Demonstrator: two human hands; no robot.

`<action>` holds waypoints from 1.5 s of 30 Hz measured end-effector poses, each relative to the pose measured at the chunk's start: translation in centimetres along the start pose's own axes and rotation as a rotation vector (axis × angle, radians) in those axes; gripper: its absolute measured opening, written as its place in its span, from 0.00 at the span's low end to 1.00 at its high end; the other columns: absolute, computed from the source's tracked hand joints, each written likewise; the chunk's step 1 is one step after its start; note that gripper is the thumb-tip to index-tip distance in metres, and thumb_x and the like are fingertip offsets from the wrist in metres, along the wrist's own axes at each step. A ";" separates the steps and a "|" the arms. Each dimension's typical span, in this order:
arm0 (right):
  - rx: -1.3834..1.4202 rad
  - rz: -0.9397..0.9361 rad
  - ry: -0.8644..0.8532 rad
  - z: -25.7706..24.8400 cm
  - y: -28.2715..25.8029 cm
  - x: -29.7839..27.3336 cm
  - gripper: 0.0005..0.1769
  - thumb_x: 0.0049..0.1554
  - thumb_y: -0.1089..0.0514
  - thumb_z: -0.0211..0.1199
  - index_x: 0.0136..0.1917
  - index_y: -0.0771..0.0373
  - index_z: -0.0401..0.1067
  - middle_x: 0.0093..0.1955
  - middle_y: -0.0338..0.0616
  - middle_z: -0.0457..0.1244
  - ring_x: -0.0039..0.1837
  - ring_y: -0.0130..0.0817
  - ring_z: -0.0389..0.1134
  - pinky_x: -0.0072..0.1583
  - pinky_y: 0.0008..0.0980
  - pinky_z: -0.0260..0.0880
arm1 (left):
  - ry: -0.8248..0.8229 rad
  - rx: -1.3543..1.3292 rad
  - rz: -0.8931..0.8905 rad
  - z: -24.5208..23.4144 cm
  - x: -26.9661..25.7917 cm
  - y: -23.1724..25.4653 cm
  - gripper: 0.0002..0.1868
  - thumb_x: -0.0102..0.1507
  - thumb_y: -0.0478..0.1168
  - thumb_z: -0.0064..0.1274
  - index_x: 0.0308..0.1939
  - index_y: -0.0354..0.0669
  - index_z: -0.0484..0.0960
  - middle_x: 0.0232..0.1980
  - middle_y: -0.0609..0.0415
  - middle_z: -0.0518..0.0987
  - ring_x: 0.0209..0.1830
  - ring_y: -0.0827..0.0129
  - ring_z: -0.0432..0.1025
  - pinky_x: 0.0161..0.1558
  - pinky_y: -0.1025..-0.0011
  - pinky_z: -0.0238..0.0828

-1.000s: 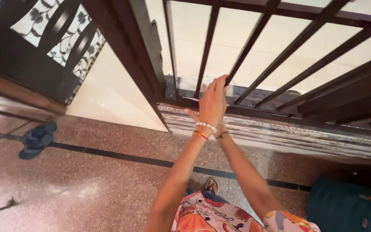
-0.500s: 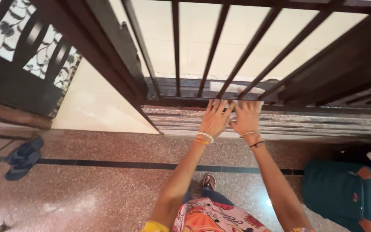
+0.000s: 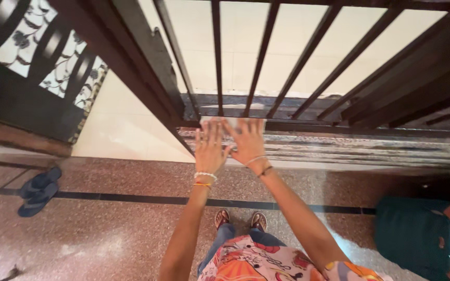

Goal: The person wipes the horizontal and vertical bars of a dark metal gate using a white cloth. They systematically clean the lower section of the gate, moving from left to right and back, ensuring the surface is wiped down.

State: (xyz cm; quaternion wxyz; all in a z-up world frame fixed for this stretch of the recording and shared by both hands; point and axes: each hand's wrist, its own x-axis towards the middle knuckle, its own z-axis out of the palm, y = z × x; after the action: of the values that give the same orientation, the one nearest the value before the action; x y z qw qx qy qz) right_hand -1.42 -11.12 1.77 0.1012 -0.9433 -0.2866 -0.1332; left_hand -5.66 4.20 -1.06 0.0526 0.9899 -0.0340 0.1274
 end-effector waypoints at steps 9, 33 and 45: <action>-0.029 -0.054 -0.050 -1.1 3.3 -1.6 0.57 0.43 0.45 0.74 0.81 0.39 0.49 0.79 0.51 0.50 0.77 0.64 0.50 0.77 0.65 0.42 | 0.030 -0.134 0.065 3.2 0.8 3.2 0.49 0.66 0.68 0.42 0.77 0.31 0.57 0.81 0.34 0.52 0.83 0.44 0.43 0.79 0.49 0.35; 0.015 -0.009 0.027 0.6 5.6 2.7 0.45 0.50 0.47 0.58 0.80 0.53 0.58 0.83 0.59 0.46 0.80 0.76 0.40 0.77 0.69 0.37 | -0.152 -0.214 -0.127 0.2 6.3 4.1 0.41 0.69 0.66 0.40 0.76 0.40 0.66 0.72 0.29 0.64 0.74 0.38 0.56 0.78 0.45 0.41; 0.009 -0.035 -0.099 -2.9 6.6 -2.7 0.47 0.47 0.44 0.62 0.78 0.53 0.57 0.71 0.58 0.58 0.69 0.67 0.57 0.73 0.69 0.46 | -0.118 -0.173 -0.087 -3.1 2.1 8.6 0.50 0.62 0.73 0.39 0.75 0.40 0.60 0.80 0.29 0.49 0.81 0.40 0.37 0.76 0.48 0.24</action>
State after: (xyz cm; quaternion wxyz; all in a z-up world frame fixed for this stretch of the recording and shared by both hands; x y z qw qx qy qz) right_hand -0.41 -18.68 2.90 0.0886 -0.9432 -0.3083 -0.0867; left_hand -5.07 -4.12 3.31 0.1415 0.9879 -0.0047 0.0631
